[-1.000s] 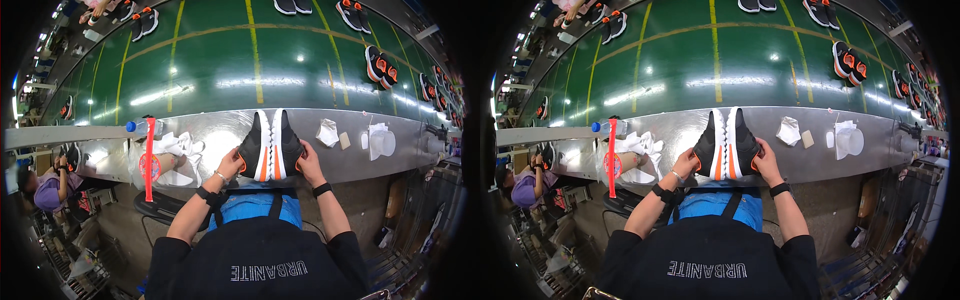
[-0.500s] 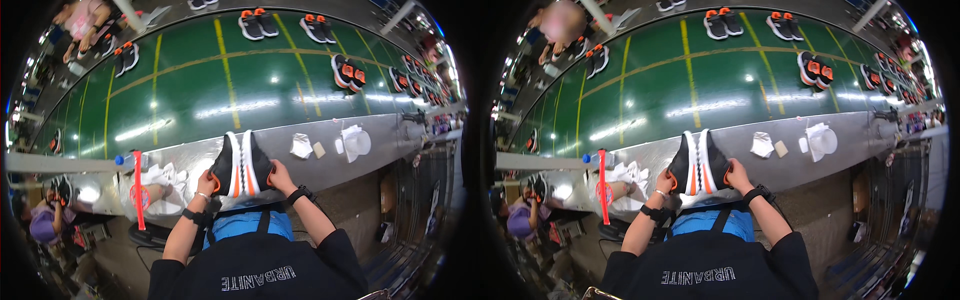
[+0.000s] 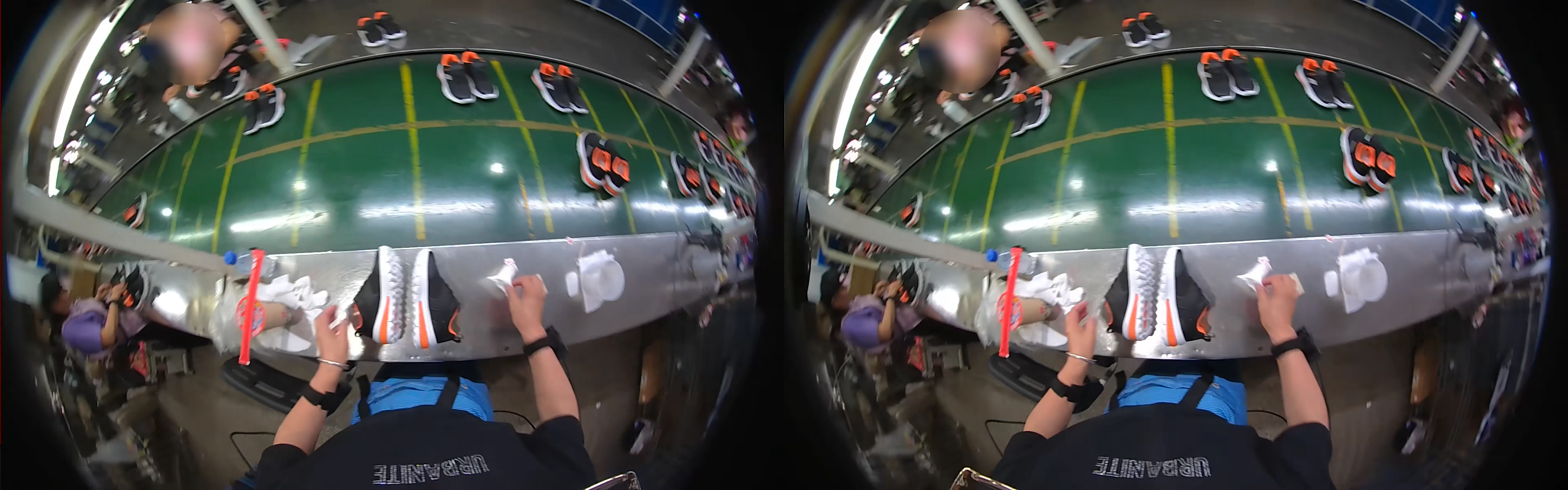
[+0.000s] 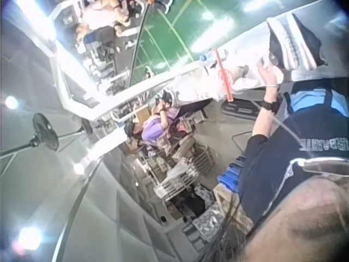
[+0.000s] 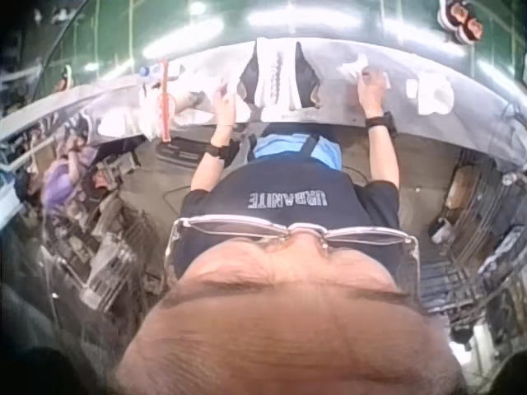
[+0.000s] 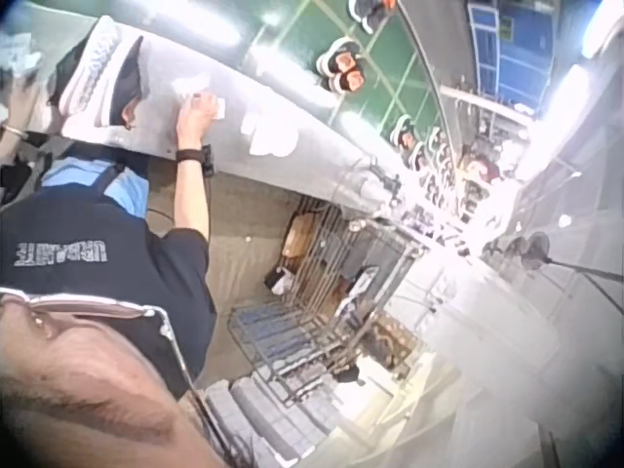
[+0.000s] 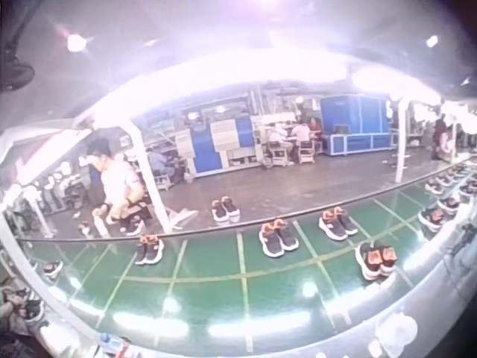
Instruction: Inspecting and cleaning pairs of black and orange sneakers on a manufacturing conveyor line.
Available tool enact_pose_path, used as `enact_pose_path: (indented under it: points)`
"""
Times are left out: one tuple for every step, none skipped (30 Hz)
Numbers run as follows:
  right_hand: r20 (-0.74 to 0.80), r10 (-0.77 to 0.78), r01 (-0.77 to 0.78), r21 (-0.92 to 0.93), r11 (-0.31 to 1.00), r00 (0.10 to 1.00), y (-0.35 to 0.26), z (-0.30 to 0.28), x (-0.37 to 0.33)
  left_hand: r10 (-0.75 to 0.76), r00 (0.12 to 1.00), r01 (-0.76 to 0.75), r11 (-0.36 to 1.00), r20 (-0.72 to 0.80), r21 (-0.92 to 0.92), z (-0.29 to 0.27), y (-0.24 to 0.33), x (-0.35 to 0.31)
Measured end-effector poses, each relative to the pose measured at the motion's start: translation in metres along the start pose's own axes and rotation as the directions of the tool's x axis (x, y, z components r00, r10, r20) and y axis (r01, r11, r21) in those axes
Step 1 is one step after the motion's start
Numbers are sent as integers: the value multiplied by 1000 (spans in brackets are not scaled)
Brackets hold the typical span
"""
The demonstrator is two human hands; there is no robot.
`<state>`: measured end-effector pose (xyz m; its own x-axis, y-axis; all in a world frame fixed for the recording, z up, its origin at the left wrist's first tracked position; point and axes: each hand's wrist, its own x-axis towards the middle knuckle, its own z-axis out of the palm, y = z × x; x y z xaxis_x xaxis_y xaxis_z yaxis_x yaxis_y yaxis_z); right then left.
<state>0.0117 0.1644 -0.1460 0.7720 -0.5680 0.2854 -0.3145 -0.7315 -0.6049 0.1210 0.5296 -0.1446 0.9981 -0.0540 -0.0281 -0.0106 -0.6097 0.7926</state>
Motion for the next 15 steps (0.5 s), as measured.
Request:
enact_pose_path:
  points:
    - [41, -34, 30, 108, 994, 999, -16, -13, 3, -3, 1000, 6, 993, 24, -114, -4, 37, -6]
    - [182, 30, -72, 229, 971, 983, -32, -28, 5, 141, 987, -132, 985, 71, -115, -6, 84, -12]
    - [334, 69, -182, 322, 929, 940, -49, -41, 5, 293, 952, -268, 937, 89, -225, -1, 123, -19]
    - [354, 22, -154, 350, 924, 935, -63, -50, 7, 472, 875, -447, 873, 109, -193, 7, 142, -24]
    - [439, -143, -64, 424, 904, 887, -74, -57, 7, 590, 793, -549, 800, 151, -241, 16, 171, -31]
    - [504, -312, 17, 507, 862, 806, -85, -63, 7, 645, 731, -578, 759, 223, -299, 32, 180, -36]
    - [510, -354, 37, 530, 847, 784, -96, -67, 9, 695, 662, -653, 719, 281, -239, 40, 189, -40]
    - [512, -388, 32, 573, 819, 766, -105, -71, 10, 622, 711, -569, 783, 329, -251, 48, 185, -46]
    - [514, -416, 25, 606, 795, 750, -111, -73, 12, 549, 747, -479, 836, 375, -270, 54, 177, -52]
    - [515, -372, -24, 609, 793, 772, -114, -74, 11, 540, 765, -477, 841, 351, -254, 54, 171, -56]
    - [519, -402, -10, 622, 783, 754, -115, -70, 9, 491, 811, -440, 870, 316, -223, 53, 166, -60]
    - [496, -378, -5, 611, 792, 782, -115, -66, 6, 442, 850, -398, 895, 285, -203, 53, 165, -64]
    - [471, -355, 1, 601, 799, 807, -117, -63, 4, 433, 862, -392, 899, 263, -195, 52, 165, -68]
    - [411, -379, 57, 613, 788, 829, -124, -58, 2, 307, 913, -253, 943, 270, -218, 50, 165, -71]
    - [415, -406, 70, 623, 779, 814, -129, -54, -1, 178, 945, -110, 964, 276, -243, 49, 164, -73]
